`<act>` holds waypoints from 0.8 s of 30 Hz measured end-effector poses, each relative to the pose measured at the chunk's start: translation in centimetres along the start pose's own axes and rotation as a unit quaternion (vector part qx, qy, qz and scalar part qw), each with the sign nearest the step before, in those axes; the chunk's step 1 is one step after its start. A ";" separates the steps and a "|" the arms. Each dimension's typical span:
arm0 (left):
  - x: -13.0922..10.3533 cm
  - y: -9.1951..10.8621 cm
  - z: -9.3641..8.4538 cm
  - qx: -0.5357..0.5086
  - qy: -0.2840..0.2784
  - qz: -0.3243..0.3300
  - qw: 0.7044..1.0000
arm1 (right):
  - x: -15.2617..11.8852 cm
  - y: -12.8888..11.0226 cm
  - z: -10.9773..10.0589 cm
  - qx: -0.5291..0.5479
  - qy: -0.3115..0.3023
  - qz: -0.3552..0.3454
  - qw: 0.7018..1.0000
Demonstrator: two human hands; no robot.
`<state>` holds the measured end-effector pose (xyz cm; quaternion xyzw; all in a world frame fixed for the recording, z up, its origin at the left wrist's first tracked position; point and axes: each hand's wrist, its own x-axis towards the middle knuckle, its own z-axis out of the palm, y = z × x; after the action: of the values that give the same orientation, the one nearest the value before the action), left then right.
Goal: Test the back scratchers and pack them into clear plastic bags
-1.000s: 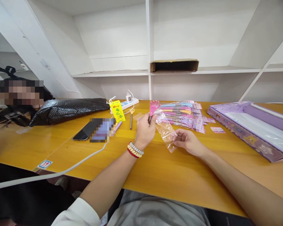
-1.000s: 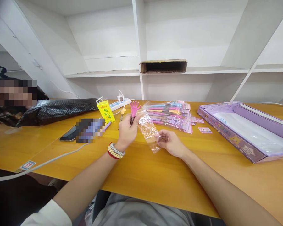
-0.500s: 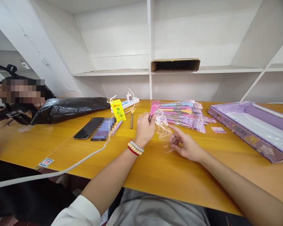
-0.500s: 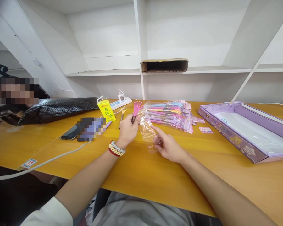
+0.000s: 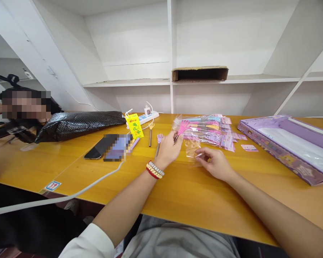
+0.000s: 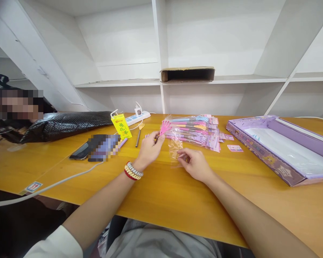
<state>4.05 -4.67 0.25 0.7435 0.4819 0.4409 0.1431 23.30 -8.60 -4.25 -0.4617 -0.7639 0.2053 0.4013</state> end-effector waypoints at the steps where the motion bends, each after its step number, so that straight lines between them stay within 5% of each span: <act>1: -0.1 0.1 0.0 -0.005 -0.013 0.006 1.000 | 0.1 0.1 0.0 -0.002 0.009 0.006 1.000; 10: -1.5 2.0 0.5 -0.038 -0.213 0.084 0.973 | 0.1 0.1 0.3 0.241 -0.013 0.073 0.968; 18: -1.5 1.2 0.6 0.016 -0.131 0.032 0.991 | -0.1 -0.7 0.0 0.377 -0.063 0.093 0.919; 24: -1.2 0.8 0.7 -0.021 -0.108 0.006 0.994 | 0.1 -0.3 0.3 0.339 -0.036 0.098 0.935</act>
<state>4.85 -5.95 -0.24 0.7865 0.4501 0.3688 0.2071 22.92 -8.59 -4.16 -0.3632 -0.6142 0.5063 0.4842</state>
